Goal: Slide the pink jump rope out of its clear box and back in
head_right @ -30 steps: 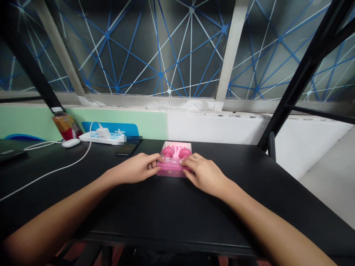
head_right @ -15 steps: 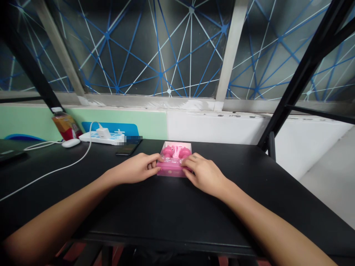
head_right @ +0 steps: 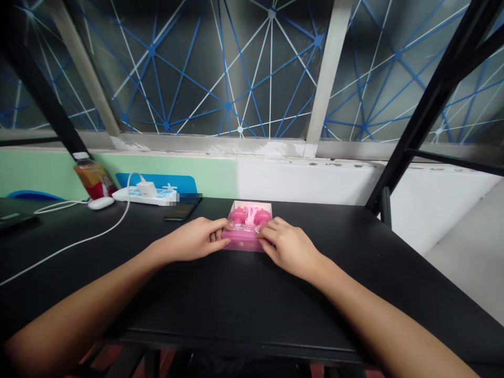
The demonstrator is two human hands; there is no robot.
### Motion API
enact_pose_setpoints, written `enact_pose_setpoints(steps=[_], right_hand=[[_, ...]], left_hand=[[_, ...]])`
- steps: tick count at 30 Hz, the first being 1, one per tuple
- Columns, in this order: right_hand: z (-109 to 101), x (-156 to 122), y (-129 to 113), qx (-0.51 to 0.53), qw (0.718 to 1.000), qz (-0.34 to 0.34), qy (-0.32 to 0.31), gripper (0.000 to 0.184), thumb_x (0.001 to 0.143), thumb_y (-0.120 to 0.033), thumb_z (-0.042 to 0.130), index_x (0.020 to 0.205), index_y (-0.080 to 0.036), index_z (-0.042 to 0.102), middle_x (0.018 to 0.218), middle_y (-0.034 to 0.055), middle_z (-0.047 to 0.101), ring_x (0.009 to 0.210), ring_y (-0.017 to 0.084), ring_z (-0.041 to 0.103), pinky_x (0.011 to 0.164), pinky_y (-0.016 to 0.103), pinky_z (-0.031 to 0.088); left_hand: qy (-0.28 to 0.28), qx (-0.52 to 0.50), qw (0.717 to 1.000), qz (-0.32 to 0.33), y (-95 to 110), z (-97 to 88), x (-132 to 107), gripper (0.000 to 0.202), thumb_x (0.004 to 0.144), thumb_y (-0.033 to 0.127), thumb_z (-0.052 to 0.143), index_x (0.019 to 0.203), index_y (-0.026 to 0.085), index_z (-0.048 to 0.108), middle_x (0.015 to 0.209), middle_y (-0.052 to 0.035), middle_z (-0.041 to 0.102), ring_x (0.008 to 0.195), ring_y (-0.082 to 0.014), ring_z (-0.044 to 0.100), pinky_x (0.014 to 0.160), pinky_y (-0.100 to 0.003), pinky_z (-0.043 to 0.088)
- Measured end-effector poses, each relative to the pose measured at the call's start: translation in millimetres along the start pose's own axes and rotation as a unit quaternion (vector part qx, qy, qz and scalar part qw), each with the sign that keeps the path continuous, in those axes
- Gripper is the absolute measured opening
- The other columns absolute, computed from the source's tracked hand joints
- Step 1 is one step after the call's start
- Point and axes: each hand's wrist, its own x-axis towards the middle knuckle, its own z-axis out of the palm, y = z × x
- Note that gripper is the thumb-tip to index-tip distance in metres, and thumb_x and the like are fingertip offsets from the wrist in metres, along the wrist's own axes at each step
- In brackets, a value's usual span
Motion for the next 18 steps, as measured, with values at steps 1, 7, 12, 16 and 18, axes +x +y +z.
enact_pose_setpoints(steps=[1, 7, 12, 16, 18], right_hand=[[0.0, -0.1, 0.0, -0.001, 1.0, 0.0, 0.001, 0.018, 0.094, -0.023, 0.047, 0.099, -0.023, 0.065, 0.097, 0.0053, 0.068, 0.095, 0.022, 0.059, 0.073, 0.035, 0.052], [0.6, -0.2, 0.0, -0.006, 1.0, -0.002, 0.01, 0.02, 0.092, -0.022, 0.048, 0.098, -0.024, 0.067, 0.095, 0.0054, 0.069, 0.093, 0.022, 0.06, 0.07, 0.035, 0.052], [2.2, 0.0, 0.6, -0.008, 1.0, -0.007, 0.02, 0.021, 0.091, -0.021, 0.049, 0.097, -0.025, 0.069, 0.091, 0.005, 0.069, 0.09, 0.022, 0.06, 0.067, 0.035, 0.053], [3.9, -0.9, 1.8, -0.011, 1.0, -0.006, 0.015, 0.02, 0.093, -0.023, 0.047, 0.096, -0.023, 0.067, 0.094, 0.0051, 0.068, 0.091, 0.022, 0.059, 0.071, 0.036, 0.053], [4.0, -1.3, 1.9, -0.014, 1.0, -0.006, 0.013, 0.02, 0.094, -0.023, 0.047, 0.096, -0.023, 0.067, 0.095, 0.0052, 0.068, 0.092, 0.022, 0.059, 0.072, 0.035, 0.053]], left_hand=[[0.003, 0.008, 1.0, 0.0, -0.3, 0.7, 0.1, 0.017, 0.09, 0.031, 0.055, 0.103, 0.021, 0.058, 0.071, 0.0015, 0.066, 0.062, -0.0146, 0.06, 0.057, -0.023, 0.036], [0.022, 0.061, 0.998, 0.002, -1.0, 5.8, 0.9, 0.017, 0.09, 0.034, 0.056, 0.101, 0.022, 0.058, 0.072, 0.0012, 0.067, 0.063, -0.0158, 0.061, 0.058, -0.024, 0.036], [0.036, 0.096, 0.995, 0.005, -1.5, 9.6, 2.3, 0.017, 0.091, 0.035, 0.054, 0.1, 0.022, 0.06, 0.07, 0.0004, 0.067, 0.063, -0.0165, 0.063, 0.058, -0.025, 0.036], [0.045, 0.121, 0.992, 0.016, -2.3, 12.3, 3.0, 0.019, 0.093, 0.036, 0.052, 0.1, 0.022, 0.063, 0.07, -0.0004, 0.067, 0.063, -0.0168, 0.063, 0.058, -0.025, 0.036], [0.049, 0.134, 0.989, 0.023, -2.1, 12.8, 3.3, 0.02, 0.093, 0.036, 0.051, 0.099, 0.022, 0.063, 0.069, -0.0005, 0.066, 0.062, -0.0166, 0.062, 0.057, -0.025, 0.035]])
